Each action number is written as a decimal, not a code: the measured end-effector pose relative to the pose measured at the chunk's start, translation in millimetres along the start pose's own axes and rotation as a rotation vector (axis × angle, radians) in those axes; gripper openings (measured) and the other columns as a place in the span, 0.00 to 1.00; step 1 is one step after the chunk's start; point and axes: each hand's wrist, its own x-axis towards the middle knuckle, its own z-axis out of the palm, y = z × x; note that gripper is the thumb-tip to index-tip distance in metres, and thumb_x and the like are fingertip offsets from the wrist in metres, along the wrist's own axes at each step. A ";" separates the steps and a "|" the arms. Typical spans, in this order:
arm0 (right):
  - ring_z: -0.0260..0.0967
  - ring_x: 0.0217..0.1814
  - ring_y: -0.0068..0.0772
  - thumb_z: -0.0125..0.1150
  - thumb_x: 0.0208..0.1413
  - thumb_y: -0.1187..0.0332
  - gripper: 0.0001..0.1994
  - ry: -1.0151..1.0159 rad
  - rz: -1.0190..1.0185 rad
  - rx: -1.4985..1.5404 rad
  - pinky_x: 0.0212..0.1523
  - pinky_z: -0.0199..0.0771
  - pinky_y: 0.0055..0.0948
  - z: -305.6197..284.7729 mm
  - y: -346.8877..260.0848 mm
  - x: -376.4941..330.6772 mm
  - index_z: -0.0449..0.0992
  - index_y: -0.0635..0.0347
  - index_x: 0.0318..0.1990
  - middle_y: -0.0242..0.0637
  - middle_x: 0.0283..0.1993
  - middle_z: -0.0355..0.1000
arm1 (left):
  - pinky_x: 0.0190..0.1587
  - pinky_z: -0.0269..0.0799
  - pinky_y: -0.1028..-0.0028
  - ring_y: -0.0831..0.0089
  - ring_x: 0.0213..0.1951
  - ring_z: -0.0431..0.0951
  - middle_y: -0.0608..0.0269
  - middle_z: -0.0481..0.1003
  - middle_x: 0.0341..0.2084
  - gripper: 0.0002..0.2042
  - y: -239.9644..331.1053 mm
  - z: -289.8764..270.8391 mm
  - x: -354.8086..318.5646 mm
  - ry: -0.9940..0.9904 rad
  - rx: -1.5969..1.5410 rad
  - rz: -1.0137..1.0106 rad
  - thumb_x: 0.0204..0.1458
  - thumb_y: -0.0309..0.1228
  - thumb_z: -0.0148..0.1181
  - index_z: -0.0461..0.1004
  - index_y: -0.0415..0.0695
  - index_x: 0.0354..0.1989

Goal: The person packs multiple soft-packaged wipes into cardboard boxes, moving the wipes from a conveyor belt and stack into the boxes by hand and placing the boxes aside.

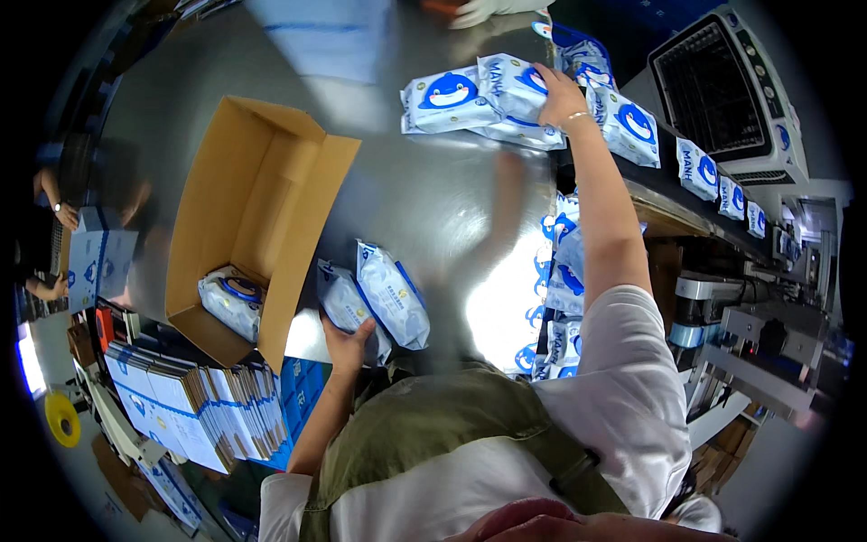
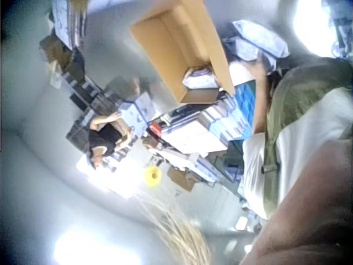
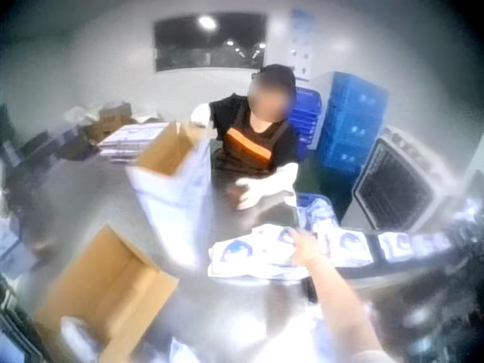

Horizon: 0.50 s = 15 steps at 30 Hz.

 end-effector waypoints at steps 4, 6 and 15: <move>0.63 0.54 0.53 0.57 0.37 0.74 0.32 0.043 -0.017 -0.033 0.53 0.66 0.37 19.5 -12.9 1.7 0.63 0.52 0.57 0.50 0.49 0.67 | 0.58 0.58 0.66 0.60 0.53 0.64 0.51 0.63 0.53 0.44 0.1 -2.4 2.1 -0.022 -0.065 -0.149 0.34 0.26 0.73 0.49 0.34 0.59; 0.63 0.52 0.54 0.59 0.34 0.74 0.33 0.021 0.007 -0.055 0.53 0.66 0.38 18.5 -41.1 -25.3 0.63 0.54 0.56 0.50 0.49 0.66 | 0.58 0.58 0.66 0.61 0.53 0.65 0.51 0.62 0.52 0.44 -2.7 -3.1 5.1 -0.019 -0.022 -0.105 0.34 0.26 0.73 0.50 0.34 0.59; 0.59 0.60 0.48 0.57 0.42 0.68 0.25 0.232 -0.120 0.058 0.58 0.53 0.50 28.2 -192.4 -265.6 0.67 0.57 0.53 0.50 0.56 0.62 | 0.56 0.62 0.66 0.62 0.51 0.68 0.52 0.66 0.49 0.43 9.4 -7.4 3.2 -0.116 -0.097 -0.214 0.33 0.28 0.73 0.51 0.35 0.59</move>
